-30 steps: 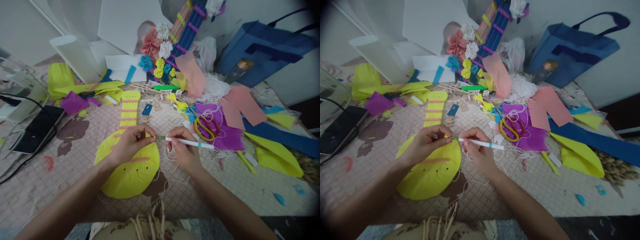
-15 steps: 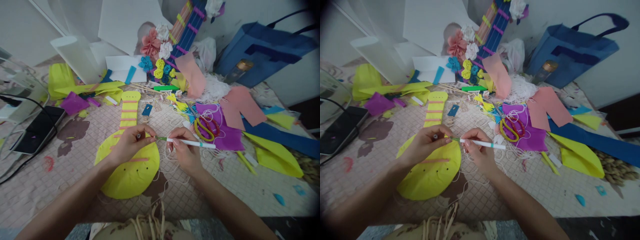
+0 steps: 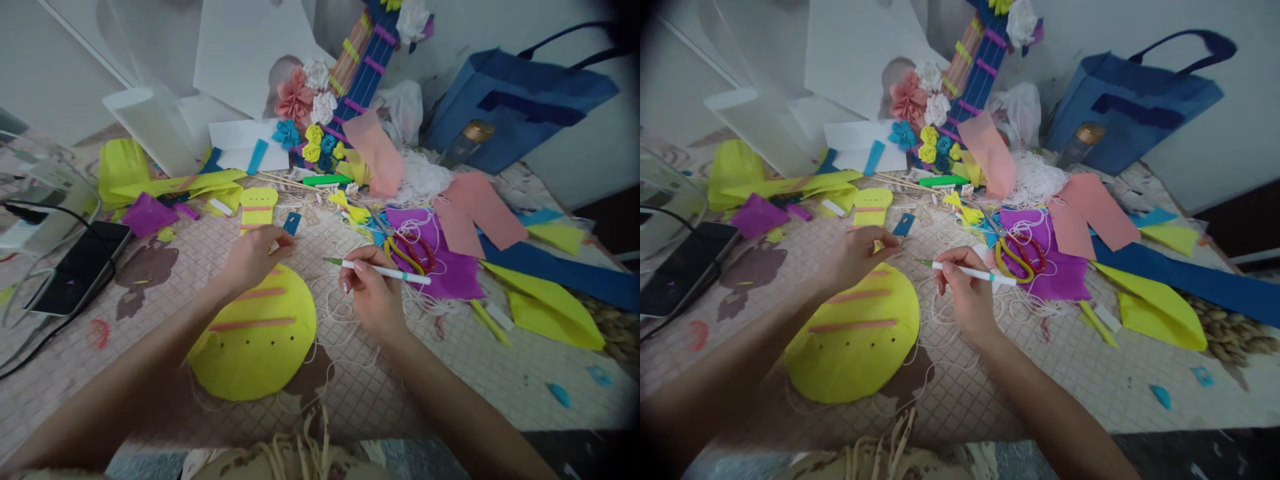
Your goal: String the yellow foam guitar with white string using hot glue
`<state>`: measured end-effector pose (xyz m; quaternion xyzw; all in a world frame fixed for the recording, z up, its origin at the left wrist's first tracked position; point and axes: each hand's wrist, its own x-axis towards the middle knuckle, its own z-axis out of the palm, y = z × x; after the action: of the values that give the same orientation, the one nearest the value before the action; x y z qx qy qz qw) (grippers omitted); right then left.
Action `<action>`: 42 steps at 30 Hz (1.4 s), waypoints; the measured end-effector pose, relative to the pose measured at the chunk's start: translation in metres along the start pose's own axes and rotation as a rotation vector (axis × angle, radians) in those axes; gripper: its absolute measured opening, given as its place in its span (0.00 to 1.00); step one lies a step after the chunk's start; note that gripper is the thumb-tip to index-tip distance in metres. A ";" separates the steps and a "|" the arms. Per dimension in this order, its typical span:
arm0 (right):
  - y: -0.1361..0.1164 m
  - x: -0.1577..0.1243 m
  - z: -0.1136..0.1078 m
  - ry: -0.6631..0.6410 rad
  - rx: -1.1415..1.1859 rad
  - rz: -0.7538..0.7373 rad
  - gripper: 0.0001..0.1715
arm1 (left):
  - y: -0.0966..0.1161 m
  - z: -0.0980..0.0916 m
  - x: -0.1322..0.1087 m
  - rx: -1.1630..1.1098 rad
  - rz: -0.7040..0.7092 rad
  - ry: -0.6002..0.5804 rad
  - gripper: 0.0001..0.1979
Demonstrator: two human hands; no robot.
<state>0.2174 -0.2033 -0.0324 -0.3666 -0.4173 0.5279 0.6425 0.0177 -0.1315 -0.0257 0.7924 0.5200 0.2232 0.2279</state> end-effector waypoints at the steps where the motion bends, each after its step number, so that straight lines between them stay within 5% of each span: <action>1: 0.000 0.001 0.000 0.004 0.006 0.004 0.03 | -0.002 0.000 0.007 0.081 -0.008 -0.009 0.06; 13: 0.000 0.003 -0.003 -0.012 0.018 0.006 0.03 | 0.014 0.025 0.027 0.463 0.016 -0.082 0.09; 22: -0.001 0.003 -0.002 -0.013 0.010 0.001 0.03 | 0.034 0.023 -0.001 0.249 0.091 -0.281 0.04; 30: -0.002 0.003 -0.001 0.015 -0.003 0.004 0.04 | 0.038 0.036 -0.002 0.382 0.090 -0.279 0.06; 42: -0.003 0.004 -0.003 0.049 -0.003 -0.014 0.03 | 0.034 0.018 -0.027 -0.415 -0.011 -0.143 0.03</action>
<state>0.2218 -0.2000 -0.0301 -0.3774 -0.4047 0.5139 0.6555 0.0426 -0.1711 -0.0233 0.7394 0.4496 0.2674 0.4239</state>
